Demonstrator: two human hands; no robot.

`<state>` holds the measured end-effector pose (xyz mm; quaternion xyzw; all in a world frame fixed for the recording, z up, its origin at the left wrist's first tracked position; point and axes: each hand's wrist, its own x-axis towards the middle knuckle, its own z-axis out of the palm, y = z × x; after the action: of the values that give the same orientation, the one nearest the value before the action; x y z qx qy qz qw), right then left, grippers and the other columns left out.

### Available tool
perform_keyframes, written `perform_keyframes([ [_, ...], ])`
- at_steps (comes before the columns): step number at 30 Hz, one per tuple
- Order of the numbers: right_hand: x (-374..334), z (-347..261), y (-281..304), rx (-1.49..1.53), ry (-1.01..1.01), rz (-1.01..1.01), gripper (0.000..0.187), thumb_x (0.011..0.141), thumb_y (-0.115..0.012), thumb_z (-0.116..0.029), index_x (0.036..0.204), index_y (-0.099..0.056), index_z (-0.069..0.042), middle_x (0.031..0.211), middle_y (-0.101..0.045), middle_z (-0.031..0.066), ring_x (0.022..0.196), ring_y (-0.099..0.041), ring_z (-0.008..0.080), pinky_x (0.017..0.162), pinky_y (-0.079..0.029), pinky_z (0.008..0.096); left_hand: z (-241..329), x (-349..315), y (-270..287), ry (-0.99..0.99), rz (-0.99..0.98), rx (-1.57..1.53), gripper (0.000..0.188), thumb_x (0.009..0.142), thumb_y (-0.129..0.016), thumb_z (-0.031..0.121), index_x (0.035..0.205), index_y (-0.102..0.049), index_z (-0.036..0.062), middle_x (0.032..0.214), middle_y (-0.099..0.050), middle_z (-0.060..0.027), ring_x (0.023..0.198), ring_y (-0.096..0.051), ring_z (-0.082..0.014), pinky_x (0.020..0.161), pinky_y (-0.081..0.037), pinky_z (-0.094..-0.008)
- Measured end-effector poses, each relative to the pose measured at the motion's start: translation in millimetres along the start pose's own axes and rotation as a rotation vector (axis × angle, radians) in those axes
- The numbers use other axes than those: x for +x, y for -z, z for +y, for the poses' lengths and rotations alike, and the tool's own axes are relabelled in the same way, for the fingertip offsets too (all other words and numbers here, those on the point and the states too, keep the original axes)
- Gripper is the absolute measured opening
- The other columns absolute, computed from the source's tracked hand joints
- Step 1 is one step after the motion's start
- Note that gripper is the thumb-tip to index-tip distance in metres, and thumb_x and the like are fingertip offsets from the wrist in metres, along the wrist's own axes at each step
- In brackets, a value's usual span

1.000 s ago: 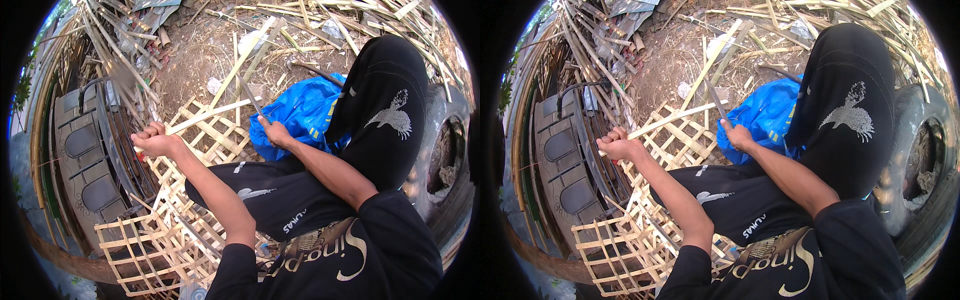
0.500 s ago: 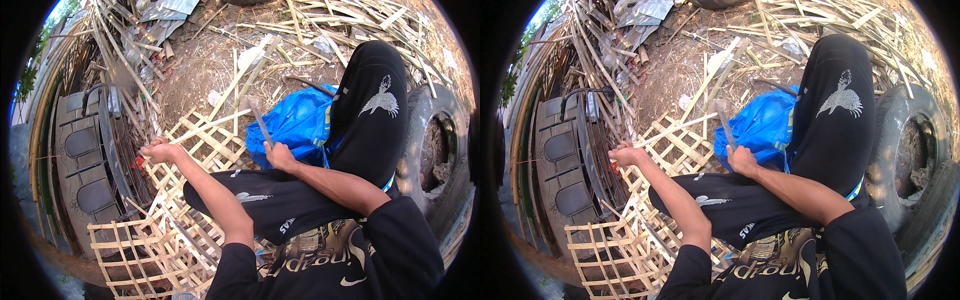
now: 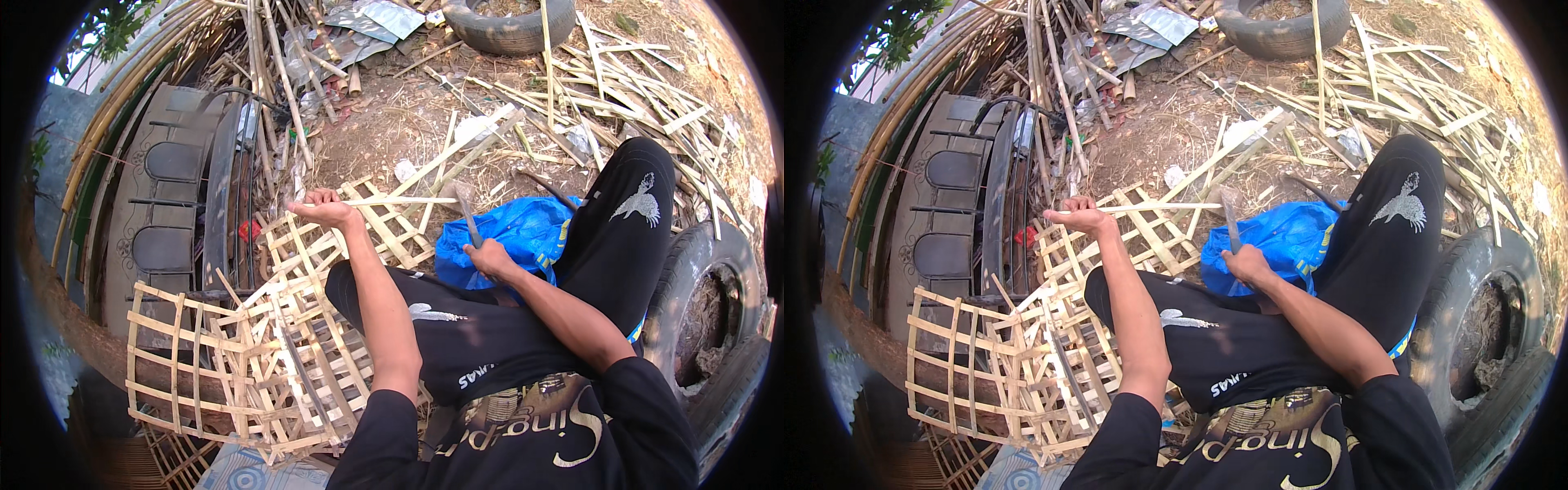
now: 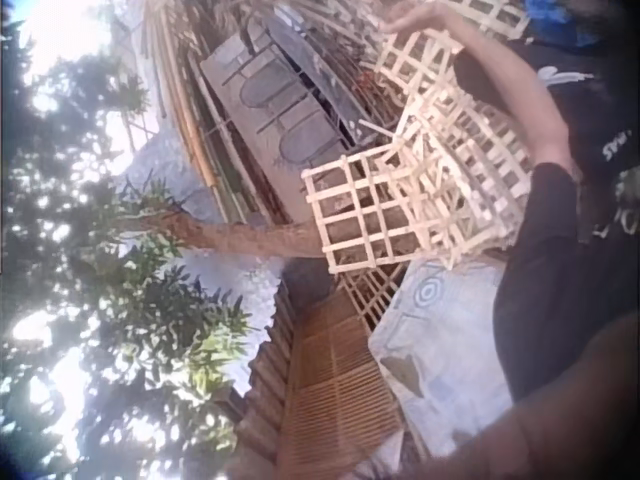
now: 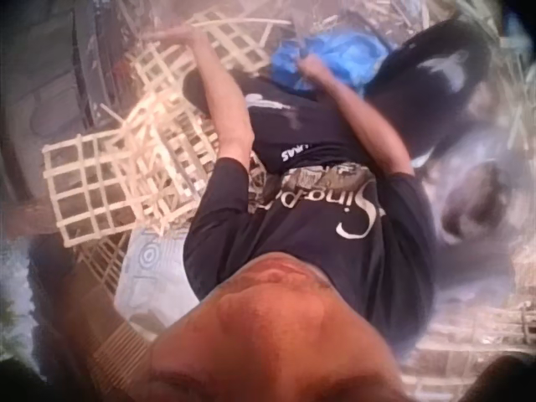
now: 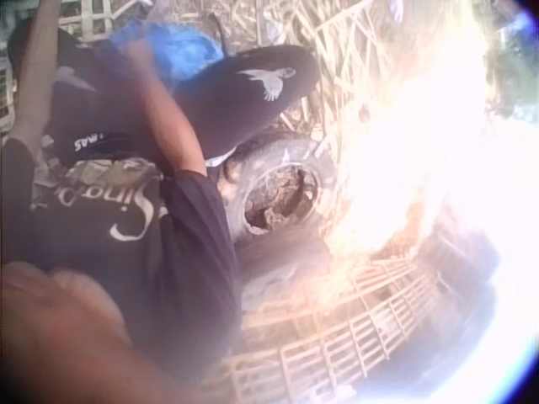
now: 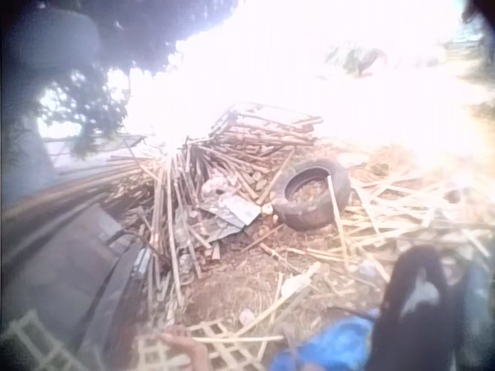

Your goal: The person is shaving a thin strip of wood using a large knife while sitting on the ground. They hold the wood strip with one hand and repeatedly scrape the knife along its surface, then use a hammer to tap the knife and split the wood further.

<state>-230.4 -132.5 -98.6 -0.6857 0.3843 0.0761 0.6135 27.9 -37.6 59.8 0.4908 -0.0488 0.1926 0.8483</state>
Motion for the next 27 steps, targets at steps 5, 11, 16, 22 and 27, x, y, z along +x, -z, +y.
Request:
perform_keyframes([
  [5,-6.3,3.6,7.7,-0.050,0.005,-0.038,0.053,0.092,-0.062,-0.042,0.064,-0.063,0.004,0.060,-0.065,0.0156,0.055,-0.067,0.0283,0.056,-0.053,0.0414,17.8,0.3,-8.0,0.157,-0.261,0.096,0.054,0.101,-0.028,0.058,0.068,-0.023,0.0157,0.063,-0.025,0.0006,0.054,-0.026,-0.0145,0.053,-0.027,-0.0319],
  [11,-6.2,3.7,19.3,0.073,-0.011,-0.091,0.052,0.094,-0.062,-0.038,0.062,-0.060,0.003,0.058,-0.062,0.0128,0.051,-0.063,0.0239,0.052,-0.051,0.0399,26.8,-15.0,-56.1,0.175,-0.453,0.198,0.041,0.103,-0.045,0.038,0.077,-0.050,0.0066,0.067,-0.050,-0.0044,0.061,-0.052,-0.0162,0.057,-0.044,-0.0312],
  [16,-3.8,2.4,24.3,0.165,-0.064,-0.074,0.056,0.093,-0.063,-0.044,0.059,-0.056,0.001,0.057,-0.060,0.0109,0.048,-0.060,0.0225,0.049,-0.049,0.0393,21.6,-15.4,-54.5,-0.064,-0.496,0.331,0.054,0.100,-0.056,0.036,0.057,-0.050,0.0055,0.053,-0.048,-0.0031,0.051,-0.049,-0.0140,0.055,-0.041,-0.0294],
  [22,-30.2,-43.4,39.4,0.158,0.062,-0.047,0.067,0.095,-0.055,-0.058,0.067,-0.059,0.002,0.056,-0.057,0.0119,0.050,-0.058,0.0230,0.052,-0.046,0.0401,7.0,-19.5,-65.0,-0.437,-0.215,0.390,0.062,0.104,-0.052,0.034,0.050,-0.039,0.0061,0.046,-0.036,0.0028,0.046,-0.036,-0.0083,0.048,-0.025,-0.0299],
  [27,-42.7,-55.5,26.8,0.156,0.272,-0.102,0.063,0.100,-0.048,-0.055,0.090,-0.063,0.006,0.071,-0.063,0.0196,0.069,-0.063,0.0285,0.068,-0.048,0.0424,0.3,-39.1,-62.9,-0.402,-0.275,0.243,0.060,0.106,-0.047,0.030,0.052,-0.026,0.0118,0.048,-0.028,0.0047,0.047,-0.025,-0.0073,0.048,-0.018,-0.0292],
])
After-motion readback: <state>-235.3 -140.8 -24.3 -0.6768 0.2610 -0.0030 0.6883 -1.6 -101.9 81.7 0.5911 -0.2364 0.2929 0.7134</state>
